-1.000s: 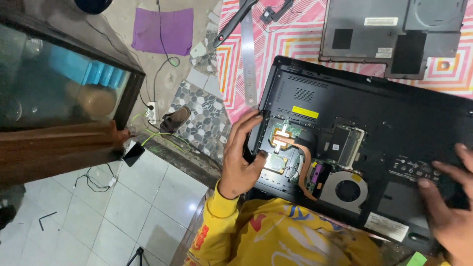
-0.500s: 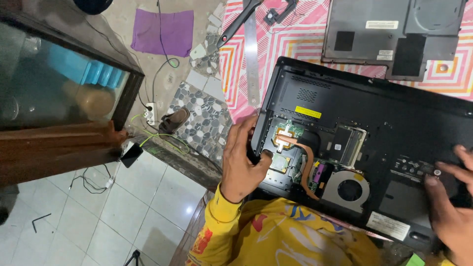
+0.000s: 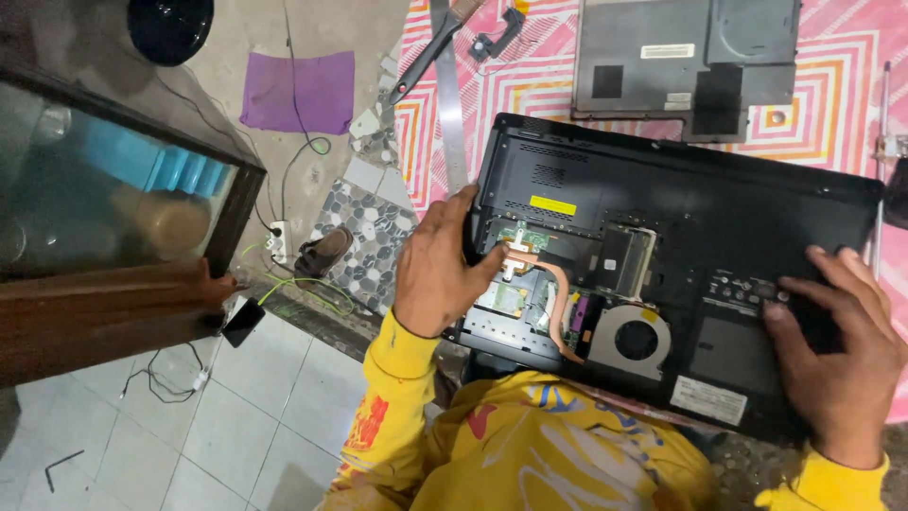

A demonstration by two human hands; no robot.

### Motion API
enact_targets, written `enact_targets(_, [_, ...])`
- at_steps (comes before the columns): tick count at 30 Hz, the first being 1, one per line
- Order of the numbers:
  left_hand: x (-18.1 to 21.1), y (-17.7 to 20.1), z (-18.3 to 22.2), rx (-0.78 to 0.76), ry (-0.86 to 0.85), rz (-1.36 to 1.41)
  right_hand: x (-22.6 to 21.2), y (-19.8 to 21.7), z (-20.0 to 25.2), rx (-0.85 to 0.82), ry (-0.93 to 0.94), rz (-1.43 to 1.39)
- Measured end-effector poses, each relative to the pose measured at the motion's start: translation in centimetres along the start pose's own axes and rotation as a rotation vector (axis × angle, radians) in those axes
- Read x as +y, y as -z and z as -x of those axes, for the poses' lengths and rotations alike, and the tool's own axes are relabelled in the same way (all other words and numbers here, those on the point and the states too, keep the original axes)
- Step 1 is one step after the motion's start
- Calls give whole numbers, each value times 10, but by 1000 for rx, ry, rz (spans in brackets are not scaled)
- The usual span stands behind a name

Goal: Disassembling a laptop by removing screws from the casing, prying off the back cover, and removing internal components like the battery and RAM.

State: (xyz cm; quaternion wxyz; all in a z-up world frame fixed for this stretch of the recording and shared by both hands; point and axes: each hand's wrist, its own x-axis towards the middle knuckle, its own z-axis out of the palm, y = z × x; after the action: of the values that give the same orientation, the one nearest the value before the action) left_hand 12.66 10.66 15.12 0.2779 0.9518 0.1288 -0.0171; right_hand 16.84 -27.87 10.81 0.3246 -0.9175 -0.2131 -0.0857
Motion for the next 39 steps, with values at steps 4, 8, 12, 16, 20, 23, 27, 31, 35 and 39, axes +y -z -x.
enact_targets(4, [8,2,-5,35,44,-21,-6,2,-5,19,23,14])
enact_targets(8, [4,-5,-10,95,22,-171,-14,4,-7,12,8,-13])
enact_targets(12, [2,-6,-15,117,0,-255,-14,3,-11,31,22,-43])
enact_targets(16, [3,-4,-16,112,-16,-238,-17,4,-10,39,3,-58])
enact_targets(20, [5,-1,-20,55,-6,-237,-18,4,-12,37,-15,-46])
enact_targets(23, [4,-1,-20,28,7,-243,-21,6,-14,37,-18,-53])
enact_targets(27, [5,4,-12,64,-33,-118,-21,6,-16,50,-38,-78])
enact_targets(31, [3,1,-1,110,-99,-52,-28,14,-16,43,-29,-102])
enact_targets(35, [13,-3,5,238,-225,-45,-32,29,-13,99,-100,-130])
enact_targets(39, [33,-14,7,252,-410,-14,-29,34,-24,62,-21,-80])
